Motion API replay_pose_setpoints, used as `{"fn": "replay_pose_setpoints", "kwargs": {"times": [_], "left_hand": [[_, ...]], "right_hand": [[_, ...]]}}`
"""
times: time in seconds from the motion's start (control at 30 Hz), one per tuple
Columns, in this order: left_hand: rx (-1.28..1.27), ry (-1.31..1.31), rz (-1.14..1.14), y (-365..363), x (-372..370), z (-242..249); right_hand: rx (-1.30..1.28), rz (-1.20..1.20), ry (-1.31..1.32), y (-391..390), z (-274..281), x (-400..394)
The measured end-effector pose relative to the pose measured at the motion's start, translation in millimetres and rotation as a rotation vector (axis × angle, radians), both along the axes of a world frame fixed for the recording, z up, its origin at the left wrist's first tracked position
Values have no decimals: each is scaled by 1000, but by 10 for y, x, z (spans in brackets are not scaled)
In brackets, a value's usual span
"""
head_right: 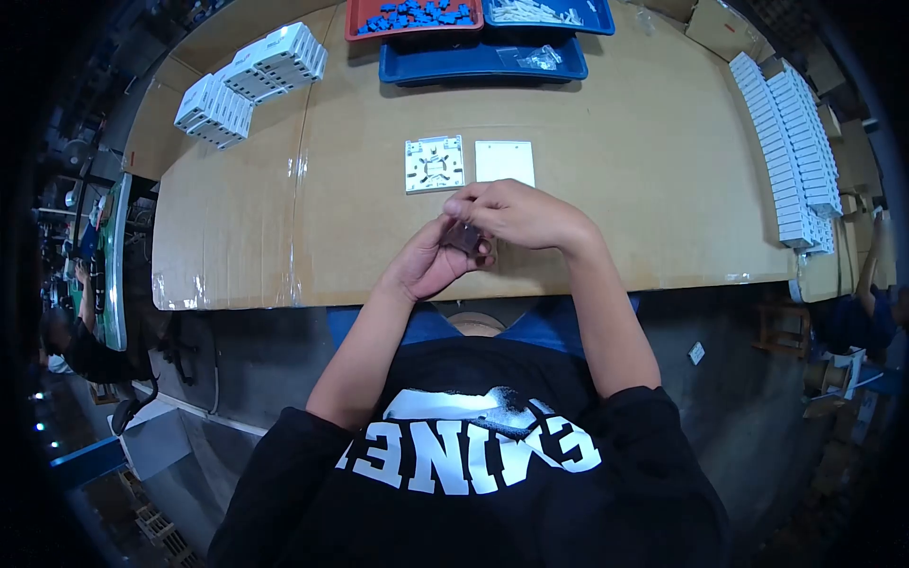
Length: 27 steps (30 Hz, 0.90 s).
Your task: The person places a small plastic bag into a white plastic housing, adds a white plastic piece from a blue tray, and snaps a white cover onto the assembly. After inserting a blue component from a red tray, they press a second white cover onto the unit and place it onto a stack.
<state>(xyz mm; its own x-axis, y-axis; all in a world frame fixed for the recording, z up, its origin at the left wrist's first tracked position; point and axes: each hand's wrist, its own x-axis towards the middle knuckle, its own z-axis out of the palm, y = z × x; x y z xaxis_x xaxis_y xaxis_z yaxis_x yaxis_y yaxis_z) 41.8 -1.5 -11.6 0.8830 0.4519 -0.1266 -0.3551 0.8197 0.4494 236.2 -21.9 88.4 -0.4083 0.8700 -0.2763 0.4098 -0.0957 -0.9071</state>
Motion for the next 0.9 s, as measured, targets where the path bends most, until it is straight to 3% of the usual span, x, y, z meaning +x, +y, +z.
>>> {"fn": "replay_pose_setpoints", "kwargs": {"times": [0.17, 0.33, 0.43, 0.47, 0.53, 0.57, 0.67, 0.73, 0.9], "left_hand": [[15, 131, 86, -33, -22, 31], [-91, -119, -47, 28, -12, -17], [-98, -120, -42, 24, -4, -124], [-46, -101, -38, 25, -3, -152], [6, 159, 89, -52, -12, 71], [42, 133, 63, -43, -24, 4], [-27, -64, 7, -1, -24, -128], [-23, -103, -46, 24, -5, -20], [-182, -105, -36, 26, -7, 89]], "right_hand": [[33, 80, -147, 29, 17, -64], [62, -43, 90, 61, 25, 56], [68, 18, 48, 83, -25, 43], [-79, 56, 44, 70, 79, 18], [-104, 141, -137, 55, 128, -78], [-135, 156, -149, 57, 195, -115], [-136, 98, -1, 120, 180, 27], [42, 86, 10, 292, 42, 325], [154, -282, 7, 890, 177, 1069]]}}
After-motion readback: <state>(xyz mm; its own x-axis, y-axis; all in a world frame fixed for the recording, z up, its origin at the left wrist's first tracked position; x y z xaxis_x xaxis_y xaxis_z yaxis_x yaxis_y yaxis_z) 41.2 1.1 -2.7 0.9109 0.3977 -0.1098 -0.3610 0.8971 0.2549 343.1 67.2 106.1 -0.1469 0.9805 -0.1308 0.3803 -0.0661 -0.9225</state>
